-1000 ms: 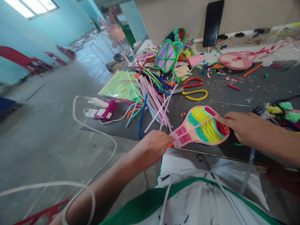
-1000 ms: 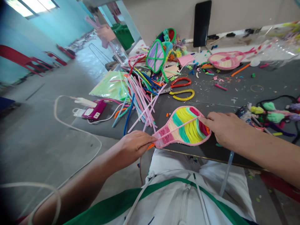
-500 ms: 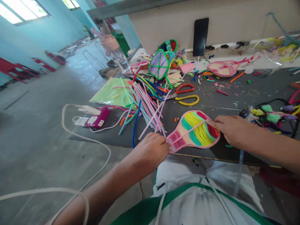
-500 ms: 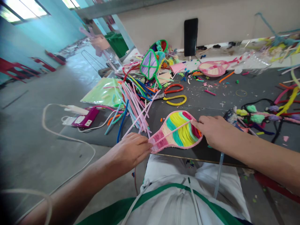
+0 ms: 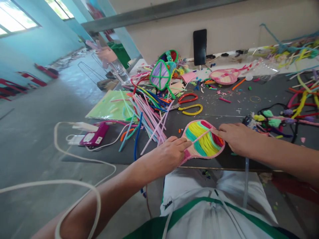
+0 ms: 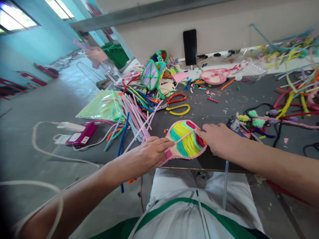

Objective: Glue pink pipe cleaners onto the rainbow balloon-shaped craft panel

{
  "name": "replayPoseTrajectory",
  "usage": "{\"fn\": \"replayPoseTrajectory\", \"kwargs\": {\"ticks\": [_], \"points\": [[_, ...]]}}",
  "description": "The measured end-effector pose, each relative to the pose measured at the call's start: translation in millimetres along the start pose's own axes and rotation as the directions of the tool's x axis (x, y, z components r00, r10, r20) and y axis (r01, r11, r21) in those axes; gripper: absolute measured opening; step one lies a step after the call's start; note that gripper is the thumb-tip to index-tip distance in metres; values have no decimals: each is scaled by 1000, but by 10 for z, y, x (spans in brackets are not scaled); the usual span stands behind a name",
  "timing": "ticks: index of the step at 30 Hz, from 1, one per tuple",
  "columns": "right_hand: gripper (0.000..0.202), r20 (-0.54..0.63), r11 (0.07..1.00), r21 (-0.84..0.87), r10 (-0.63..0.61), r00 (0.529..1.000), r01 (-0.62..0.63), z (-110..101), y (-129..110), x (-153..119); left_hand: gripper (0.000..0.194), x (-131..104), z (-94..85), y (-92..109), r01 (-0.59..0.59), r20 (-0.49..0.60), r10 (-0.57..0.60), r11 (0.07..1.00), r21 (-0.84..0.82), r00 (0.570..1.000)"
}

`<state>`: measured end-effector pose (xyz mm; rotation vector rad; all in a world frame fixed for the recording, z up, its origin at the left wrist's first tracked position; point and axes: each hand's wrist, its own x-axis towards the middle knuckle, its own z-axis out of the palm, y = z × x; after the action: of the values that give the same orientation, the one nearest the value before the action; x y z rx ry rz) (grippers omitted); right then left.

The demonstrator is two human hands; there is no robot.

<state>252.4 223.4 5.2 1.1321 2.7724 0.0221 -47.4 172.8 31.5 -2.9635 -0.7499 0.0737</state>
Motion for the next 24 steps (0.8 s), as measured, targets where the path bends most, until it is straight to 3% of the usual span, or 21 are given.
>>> {"fn": "replayPoseTrajectory", "kwargs": {"ticks": [18, 24], "points": [[58, 27, 1000, 9, 25, 999, -25, -93, -58, 2, 11, 74, -127, 53, -32, 110, 22, 995, 90, 994], [58, 37, 1000, 5, 24, 999, -24, -130, -69, -2, 12, 80, -101, 31, -50, 82, 44, 997, 67, 996]]}}
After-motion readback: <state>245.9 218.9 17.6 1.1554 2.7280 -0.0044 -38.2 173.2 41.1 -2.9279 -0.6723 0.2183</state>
